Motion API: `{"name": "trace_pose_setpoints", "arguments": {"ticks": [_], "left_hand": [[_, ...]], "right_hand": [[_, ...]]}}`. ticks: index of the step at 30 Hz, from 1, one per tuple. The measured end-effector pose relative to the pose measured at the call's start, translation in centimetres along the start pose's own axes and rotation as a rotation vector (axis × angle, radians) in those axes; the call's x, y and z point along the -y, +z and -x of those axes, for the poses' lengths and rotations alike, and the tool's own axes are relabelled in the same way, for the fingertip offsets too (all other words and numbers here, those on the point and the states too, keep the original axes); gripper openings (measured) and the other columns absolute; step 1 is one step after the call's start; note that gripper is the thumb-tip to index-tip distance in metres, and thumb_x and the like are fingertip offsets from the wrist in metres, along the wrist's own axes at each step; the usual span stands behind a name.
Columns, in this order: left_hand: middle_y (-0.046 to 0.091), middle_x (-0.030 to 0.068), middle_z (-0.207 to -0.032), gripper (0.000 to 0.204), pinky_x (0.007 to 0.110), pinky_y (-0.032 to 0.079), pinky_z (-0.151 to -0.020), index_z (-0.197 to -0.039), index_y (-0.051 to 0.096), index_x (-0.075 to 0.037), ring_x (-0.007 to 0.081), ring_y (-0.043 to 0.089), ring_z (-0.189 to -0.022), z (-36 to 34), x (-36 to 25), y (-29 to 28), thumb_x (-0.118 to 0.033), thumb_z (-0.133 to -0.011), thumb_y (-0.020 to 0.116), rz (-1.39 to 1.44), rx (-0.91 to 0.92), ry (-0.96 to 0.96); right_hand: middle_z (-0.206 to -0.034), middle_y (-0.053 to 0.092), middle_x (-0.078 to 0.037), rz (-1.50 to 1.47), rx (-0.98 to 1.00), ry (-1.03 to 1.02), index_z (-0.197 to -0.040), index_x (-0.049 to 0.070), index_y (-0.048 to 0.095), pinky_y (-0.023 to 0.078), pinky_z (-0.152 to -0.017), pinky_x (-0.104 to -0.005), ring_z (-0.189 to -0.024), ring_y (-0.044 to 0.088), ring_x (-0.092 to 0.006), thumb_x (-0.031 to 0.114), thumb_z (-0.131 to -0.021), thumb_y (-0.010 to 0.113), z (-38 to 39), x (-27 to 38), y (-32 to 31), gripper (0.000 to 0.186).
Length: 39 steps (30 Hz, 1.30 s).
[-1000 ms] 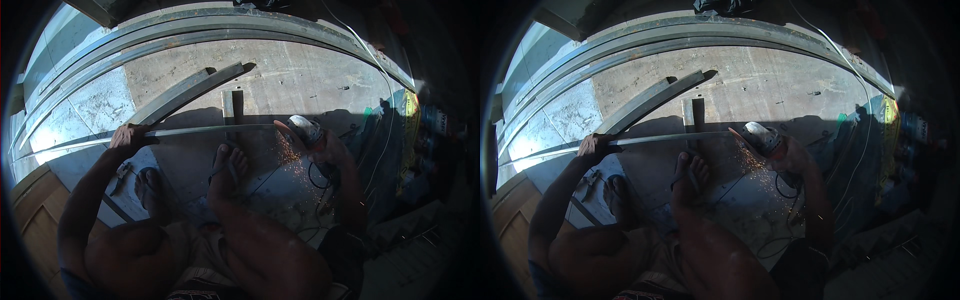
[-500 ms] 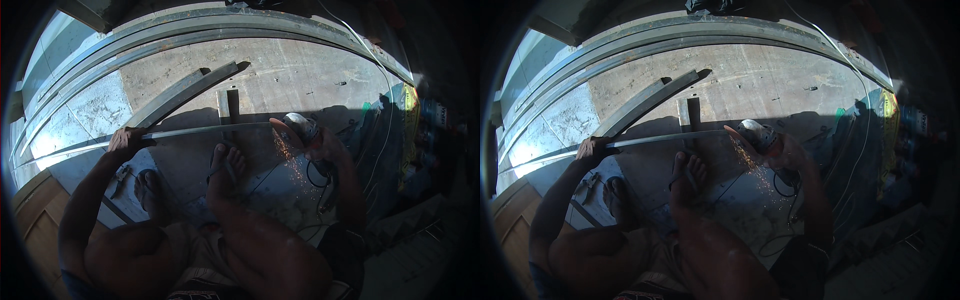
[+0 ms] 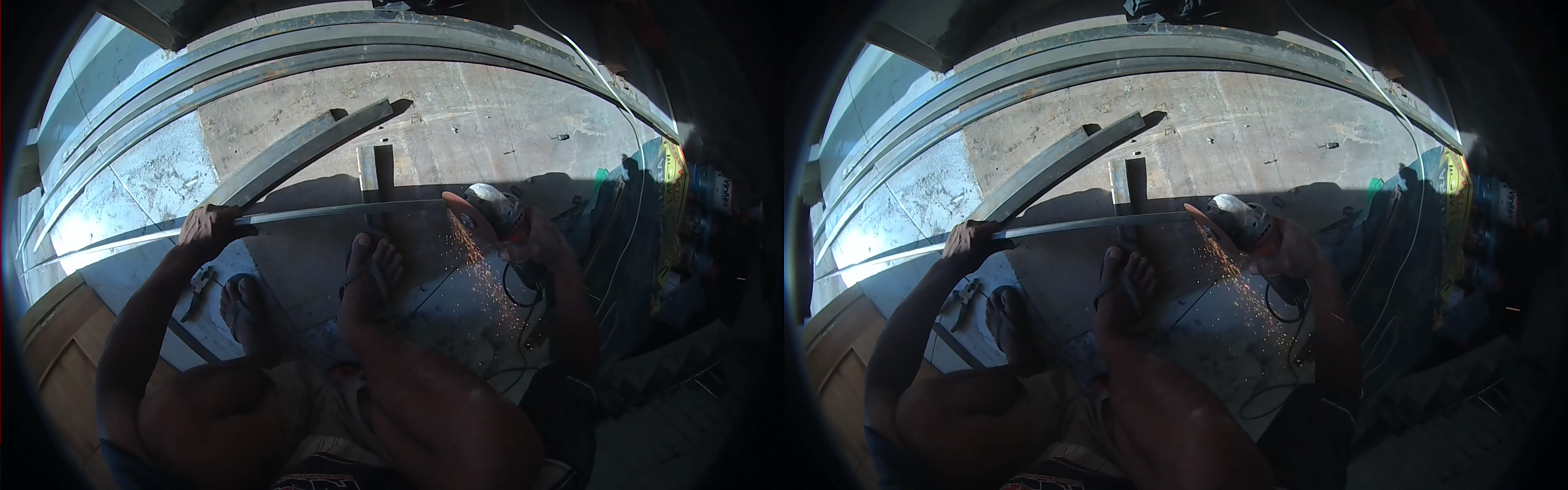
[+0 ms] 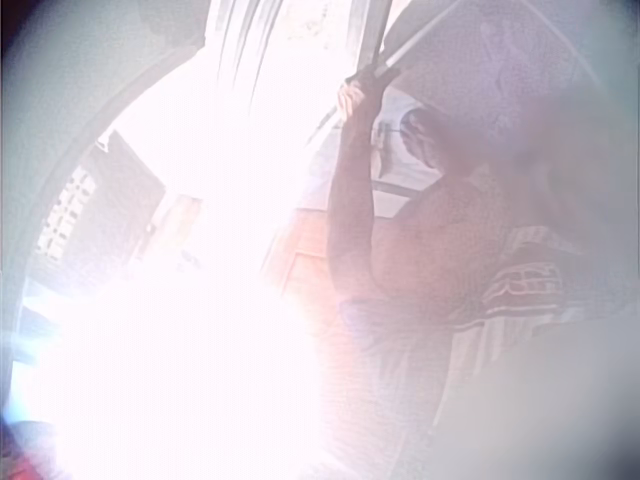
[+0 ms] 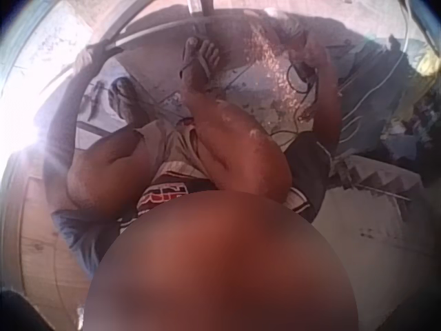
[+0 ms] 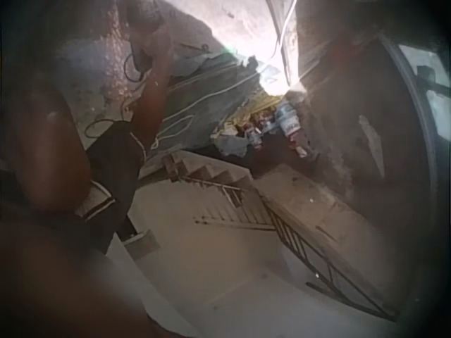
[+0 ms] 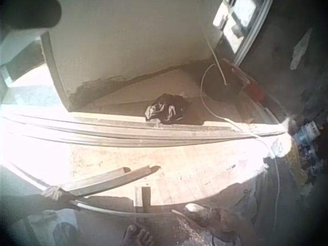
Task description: Cutting metal strips using an angle grinder.
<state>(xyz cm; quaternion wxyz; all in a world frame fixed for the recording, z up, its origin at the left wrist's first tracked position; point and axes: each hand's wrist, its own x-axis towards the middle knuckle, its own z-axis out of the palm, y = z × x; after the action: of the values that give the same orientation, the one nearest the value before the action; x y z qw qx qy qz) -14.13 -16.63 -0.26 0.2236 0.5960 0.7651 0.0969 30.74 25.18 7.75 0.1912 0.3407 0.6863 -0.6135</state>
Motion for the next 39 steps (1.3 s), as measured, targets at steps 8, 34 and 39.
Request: {"name": "trace_pose_setpoints", "arguments": {"ticks": [8, 34, 39], "left_hand": [[0.071, 0.0133, -0.078, 0.044, 0.040, 0.051, -0.060, -0.105, 0.071, -0.009, 0.0296, 0.069, -0.068, -0.1, -0.3, -0.4, -0.048, -0.085, 0.077, -0.060, -0.019, 0.019], [0.072, 0.0130, -0.080, 0.044, 0.039, 0.051, -0.058, -0.102, 0.071, -0.009, 0.0298, 0.068, -0.065, 0.3, 0.2, 0.5, -0.044, -0.079, 0.083, -0.053, -0.046, 0.038], [0.072, 0.0116, -0.079, 0.045, 0.039, 0.050, -0.058, -0.102, 0.071, -0.009, 0.0290, 0.066, -0.063, 0.7, 0.7, 1.1, -0.045, -0.078, 0.084, -0.120, -0.161, 0.121]], "right_hand": [[-0.108, 0.071, -0.006, 0.022, 0.005, 0.055, -0.118, 0.001, 0.066, 0.051, -0.093, -0.0355, -0.098, 0.064, -0.0159, 0.019, -0.059, 0.091, 0.9, 1.7, -0.5, 0.067], [-0.112, 0.072, -0.010, 0.111, -0.014, -0.052, -0.121, 0.001, 0.065, 0.050, -0.096, -0.0378, -0.101, 0.067, -0.0219, 0.024, -0.057, 0.092, 0.2, 0.5, -0.5, 0.073], [-0.115, 0.071, -0.012, 0.061, 0.030, -0.068, -0.124, 0.000, 0.064, 0.049, -0.098, -0.0382, -0.104, 0.066, -0.0219, 0.026, -0.057, 0.092, 0.1, 0.9, -0.5, 0.077]]}}
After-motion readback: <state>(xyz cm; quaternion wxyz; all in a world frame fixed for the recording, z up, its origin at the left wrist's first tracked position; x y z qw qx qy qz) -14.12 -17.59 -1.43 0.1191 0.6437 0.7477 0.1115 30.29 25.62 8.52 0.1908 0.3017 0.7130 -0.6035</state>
